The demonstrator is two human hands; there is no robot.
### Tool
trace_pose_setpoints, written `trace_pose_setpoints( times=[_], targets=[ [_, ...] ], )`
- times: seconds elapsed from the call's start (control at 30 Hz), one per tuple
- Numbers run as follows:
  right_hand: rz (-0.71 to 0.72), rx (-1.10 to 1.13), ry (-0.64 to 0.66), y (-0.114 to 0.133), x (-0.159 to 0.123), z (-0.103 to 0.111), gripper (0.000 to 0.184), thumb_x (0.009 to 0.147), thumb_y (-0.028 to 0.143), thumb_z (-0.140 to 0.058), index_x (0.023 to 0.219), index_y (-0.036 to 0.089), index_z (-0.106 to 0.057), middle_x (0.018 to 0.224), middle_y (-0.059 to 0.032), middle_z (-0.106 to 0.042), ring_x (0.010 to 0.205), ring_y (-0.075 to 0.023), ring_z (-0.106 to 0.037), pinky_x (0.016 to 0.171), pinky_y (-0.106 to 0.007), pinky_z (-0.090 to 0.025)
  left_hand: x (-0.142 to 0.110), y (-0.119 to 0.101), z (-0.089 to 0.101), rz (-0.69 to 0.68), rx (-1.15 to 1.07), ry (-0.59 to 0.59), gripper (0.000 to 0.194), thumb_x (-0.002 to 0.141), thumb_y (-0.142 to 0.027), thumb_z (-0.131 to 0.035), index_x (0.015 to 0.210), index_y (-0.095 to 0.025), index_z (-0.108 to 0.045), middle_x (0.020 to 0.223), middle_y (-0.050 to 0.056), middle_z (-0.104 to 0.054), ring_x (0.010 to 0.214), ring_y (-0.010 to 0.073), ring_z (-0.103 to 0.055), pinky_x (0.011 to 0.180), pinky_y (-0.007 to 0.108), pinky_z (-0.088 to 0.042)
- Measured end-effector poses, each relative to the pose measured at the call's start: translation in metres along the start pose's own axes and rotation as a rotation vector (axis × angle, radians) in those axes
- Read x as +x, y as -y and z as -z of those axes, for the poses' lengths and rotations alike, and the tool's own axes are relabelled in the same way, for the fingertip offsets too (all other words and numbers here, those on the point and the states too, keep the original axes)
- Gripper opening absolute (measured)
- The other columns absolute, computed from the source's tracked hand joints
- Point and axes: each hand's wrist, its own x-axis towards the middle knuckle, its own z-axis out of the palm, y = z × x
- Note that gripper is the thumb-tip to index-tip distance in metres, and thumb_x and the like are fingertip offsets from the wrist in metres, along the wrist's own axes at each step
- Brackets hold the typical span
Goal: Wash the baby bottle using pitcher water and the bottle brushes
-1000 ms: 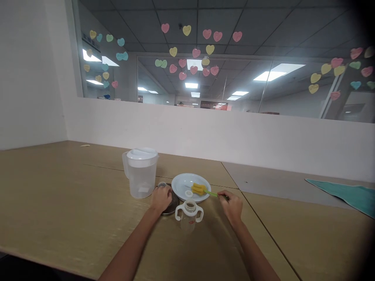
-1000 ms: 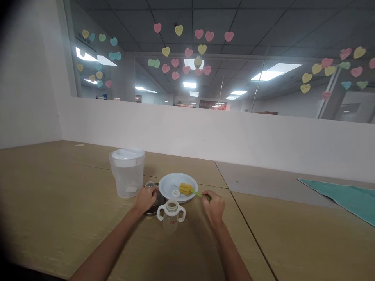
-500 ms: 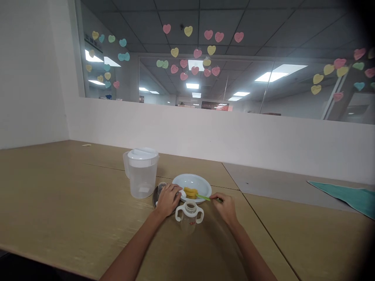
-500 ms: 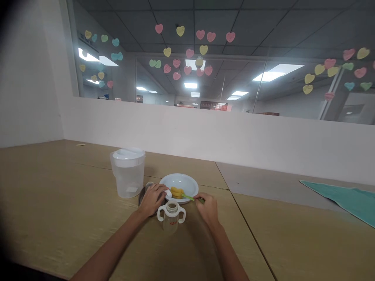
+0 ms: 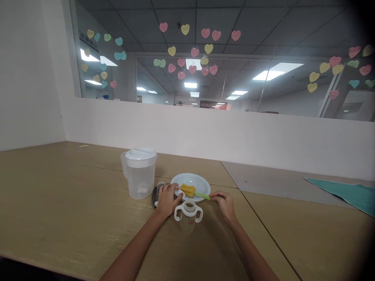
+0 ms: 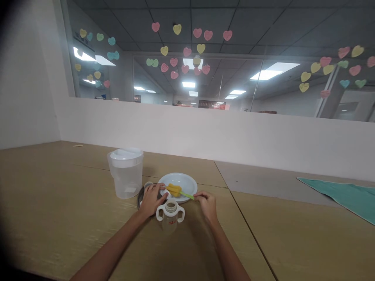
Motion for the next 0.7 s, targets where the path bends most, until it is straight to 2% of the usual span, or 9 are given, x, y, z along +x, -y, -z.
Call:
trace_pose_setpoints(
  times=[0.27, 0.5, 0.6, 0.7],
  targets=[
    [-0.034, 0.041, -0.045, 0.0051, 0.0000, 0.0020, 0.016, 0.052, 0.025, -0.054, 0.052, 0.018, -0.069, 0.060, -0.0038, -0.066, 0.066, -0.0198, -0.058, 0.060, -0.026, -0.041, 0.0016, 0.0011, -0.0036, 0.039, -0.138, -0.009, 0.036, 0.079, -0.033, -0.050, 0.113, -0.020, -0.050, 0.103, 0.005, -0.062, 0.104, 0.0233, -0.050, 0.093, 0.039, -0.033],
    [-0.075, 0.088, -0.059, 0.0083, -0.0011, 0.0014, 0.015, 0.051, 0.025, -0.055, 0.052, 0.018, -0.069, 0.060, -0.0037, -0.066, 0.064, -0.0193, -0.057, 0.055, -0.025, -0.039, 0.0021, 0.0024, -0.0073, 0.044, -0.339, -0.049, 0.038, 0.080, -0.027, -0.048, 0.116, -0.020, -0.045, 0.112, 0.007, -0.059, 0.103, 0.0184, -0.055, 0.091, 0.033, -0.041],
    [-0.089, 0.112, -0.048, 0.0051, -0.0005, 0.0017, 0.015, 0.052, 0.025, -0.056, 0.054, 0.017, -0.069, 0.062, -0.0039, -0.067, 0.065, -0.0188, -0.058, 0.054, -0.024, -0.038, 0.0022, 0.0021, -0.0065, 0.039, -0.345, -0.074, 0.041, 0.079, -0.026, -0.049, 0.119, -0.019, -0.044, 0.112, 0.007, -0.059, 0.104, 0.0177, -0.055, 0.092, 0.032, -0.042],
    [-0.109, 0.127, -0.042, 0.0021, 0.0002, 0.0010, 0.015, 0.053, 0.024, -0.057, 0.057, 0.016, -0.069, 0.065, -0.0039, -0.067, 0.065, -0.0188, -0.058, 0.052, -0.023, -0.037, 0.0019, 0.0008, -0.0043, 0.014, -0.275, -0.077, 0.048, 0.079, -0.025, -0.047, 0.126, -0.018, -0.039, 0.120, 0.009, -0.054, 0.108, 0.0188, -0.051, 0.096, 0.035, -0.038]
  ],
)
